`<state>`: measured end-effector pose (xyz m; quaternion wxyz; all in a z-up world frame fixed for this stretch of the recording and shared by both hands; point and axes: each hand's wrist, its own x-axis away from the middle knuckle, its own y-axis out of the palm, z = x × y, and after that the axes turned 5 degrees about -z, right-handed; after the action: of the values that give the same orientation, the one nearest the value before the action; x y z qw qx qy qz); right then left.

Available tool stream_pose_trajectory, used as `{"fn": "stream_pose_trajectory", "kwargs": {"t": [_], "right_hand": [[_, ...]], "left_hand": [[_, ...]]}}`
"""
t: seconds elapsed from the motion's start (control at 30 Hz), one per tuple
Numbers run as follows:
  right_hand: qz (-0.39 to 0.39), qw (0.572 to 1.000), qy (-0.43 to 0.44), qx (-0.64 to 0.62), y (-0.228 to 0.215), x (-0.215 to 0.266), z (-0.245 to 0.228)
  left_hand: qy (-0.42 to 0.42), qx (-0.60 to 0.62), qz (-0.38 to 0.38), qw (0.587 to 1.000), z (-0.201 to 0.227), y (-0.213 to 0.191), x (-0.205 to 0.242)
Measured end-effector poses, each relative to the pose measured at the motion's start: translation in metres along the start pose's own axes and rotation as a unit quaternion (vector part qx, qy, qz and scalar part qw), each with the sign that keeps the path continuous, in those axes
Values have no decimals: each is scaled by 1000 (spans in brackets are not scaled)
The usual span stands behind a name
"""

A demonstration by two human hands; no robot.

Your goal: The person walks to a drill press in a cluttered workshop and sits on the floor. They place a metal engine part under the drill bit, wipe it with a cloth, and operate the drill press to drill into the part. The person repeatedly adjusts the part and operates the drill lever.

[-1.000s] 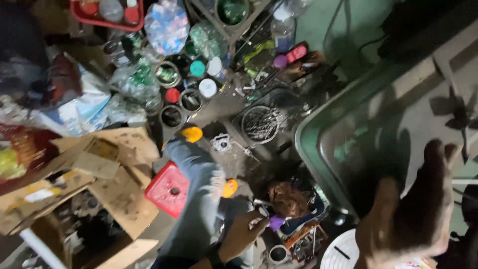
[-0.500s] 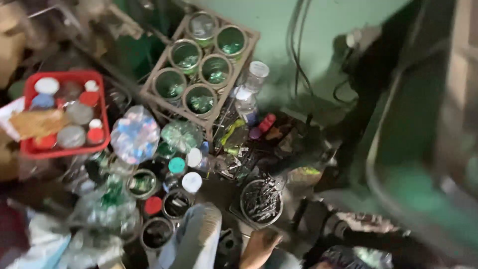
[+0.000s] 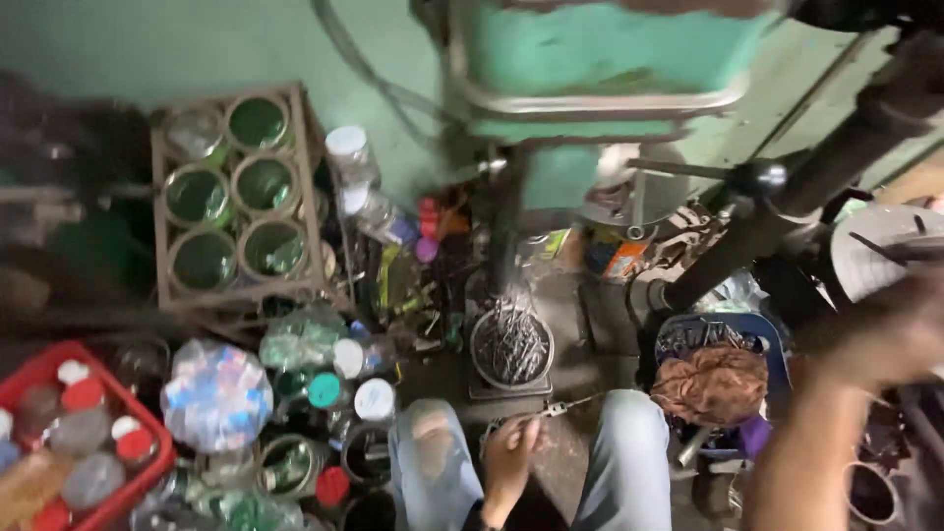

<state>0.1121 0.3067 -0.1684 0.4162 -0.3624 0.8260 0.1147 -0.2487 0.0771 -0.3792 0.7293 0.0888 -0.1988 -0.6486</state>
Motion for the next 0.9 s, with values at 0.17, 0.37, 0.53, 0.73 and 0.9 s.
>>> {"fn": "stream_pose_trajectory", "kwargs": {"t": [0.17,0.37,0.53,0.73,0.9], "right_hand": [[-117,990,12,-82,146,64,-6],[-245,959,-4,142,250,72,31],[-172,983,-23,60,249,71,36],[-216,896,353,-162,88,222,87],[-160,653,719,-177,-76,363,192]], "left_hand": [[-20,-47,84,995,-46,-52,-1],[26,-63,102,992,-121,-93,17],[48,-62,111,991,-137,-101,5],[22,-98,87,991,-51,-42,-9],[-39,-99,106,989,-43,-27,-15]]}}
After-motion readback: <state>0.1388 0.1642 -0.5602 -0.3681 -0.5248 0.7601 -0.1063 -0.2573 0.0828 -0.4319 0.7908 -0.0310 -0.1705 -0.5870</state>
